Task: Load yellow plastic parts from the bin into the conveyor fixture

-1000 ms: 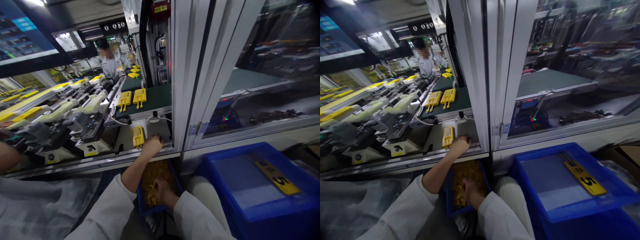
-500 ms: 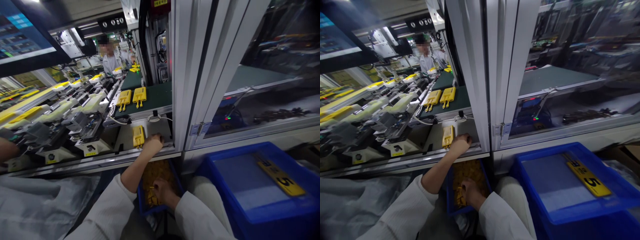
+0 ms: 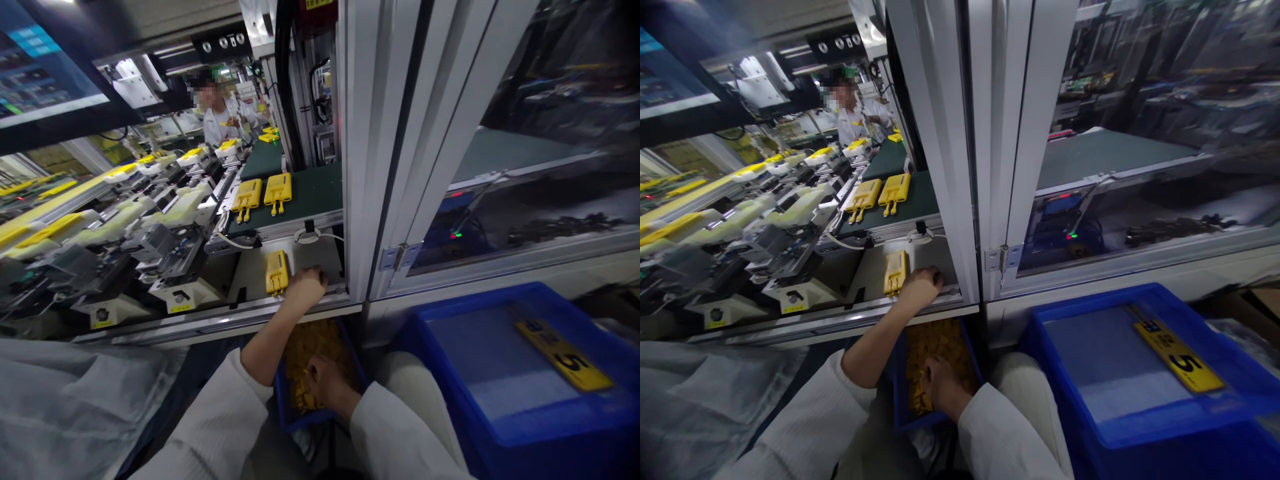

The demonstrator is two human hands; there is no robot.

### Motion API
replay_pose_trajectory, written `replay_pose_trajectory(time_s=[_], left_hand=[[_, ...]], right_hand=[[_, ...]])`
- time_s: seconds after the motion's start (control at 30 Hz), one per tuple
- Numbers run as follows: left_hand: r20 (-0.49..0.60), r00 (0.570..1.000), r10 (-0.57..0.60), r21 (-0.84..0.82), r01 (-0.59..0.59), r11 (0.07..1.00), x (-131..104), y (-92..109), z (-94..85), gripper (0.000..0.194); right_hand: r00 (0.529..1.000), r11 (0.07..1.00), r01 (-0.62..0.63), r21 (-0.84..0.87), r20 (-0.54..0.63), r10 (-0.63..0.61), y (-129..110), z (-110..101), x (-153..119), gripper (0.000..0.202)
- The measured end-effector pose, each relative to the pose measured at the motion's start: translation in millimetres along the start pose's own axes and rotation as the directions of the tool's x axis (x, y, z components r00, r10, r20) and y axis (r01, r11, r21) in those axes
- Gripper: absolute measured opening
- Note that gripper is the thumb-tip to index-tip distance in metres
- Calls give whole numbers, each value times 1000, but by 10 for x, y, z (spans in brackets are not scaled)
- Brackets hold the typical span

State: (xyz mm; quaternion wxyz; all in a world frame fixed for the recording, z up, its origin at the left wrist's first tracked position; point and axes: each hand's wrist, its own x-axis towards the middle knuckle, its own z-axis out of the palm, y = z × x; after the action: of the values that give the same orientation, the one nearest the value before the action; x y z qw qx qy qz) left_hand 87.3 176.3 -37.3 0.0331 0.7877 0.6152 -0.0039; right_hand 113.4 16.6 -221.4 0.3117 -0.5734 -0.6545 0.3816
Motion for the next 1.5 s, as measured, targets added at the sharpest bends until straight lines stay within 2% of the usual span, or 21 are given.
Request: replay_pose_trajectory(time_s=[0.47, 0.77, 1.03, 1.27, 1.5], left_hand=[[-26, 1000, 11, 27, -11, 1000, 4, -3, 6, 38], [-14, 1000, 20, 23, -19, 1000, 12, -12, 7, 38], [-3, 1000, 8, 22, -8, 1000, 12, -6, 11, 38], [-3, 1000, 12, 17, -12, 1000, 17, -6, 11, 37], [-51, 999, 3, 42, -1, 999, -17, 12, -4, 37]], right_hand=[[999, 998, 48, 29, 8, -48, 28, 9, -7, 16], [1000, 998, -9, 57, 31, 7, -26, -54, -7, 23], [999, 993, 24, 116, 36, -29, -45, -67, -9, 25], [996, 996, 70, 50, -53, -67, 0, -26, -17, 27], [997, 998, 50, 23, -53, -49, 22, 10, -17, 29]])
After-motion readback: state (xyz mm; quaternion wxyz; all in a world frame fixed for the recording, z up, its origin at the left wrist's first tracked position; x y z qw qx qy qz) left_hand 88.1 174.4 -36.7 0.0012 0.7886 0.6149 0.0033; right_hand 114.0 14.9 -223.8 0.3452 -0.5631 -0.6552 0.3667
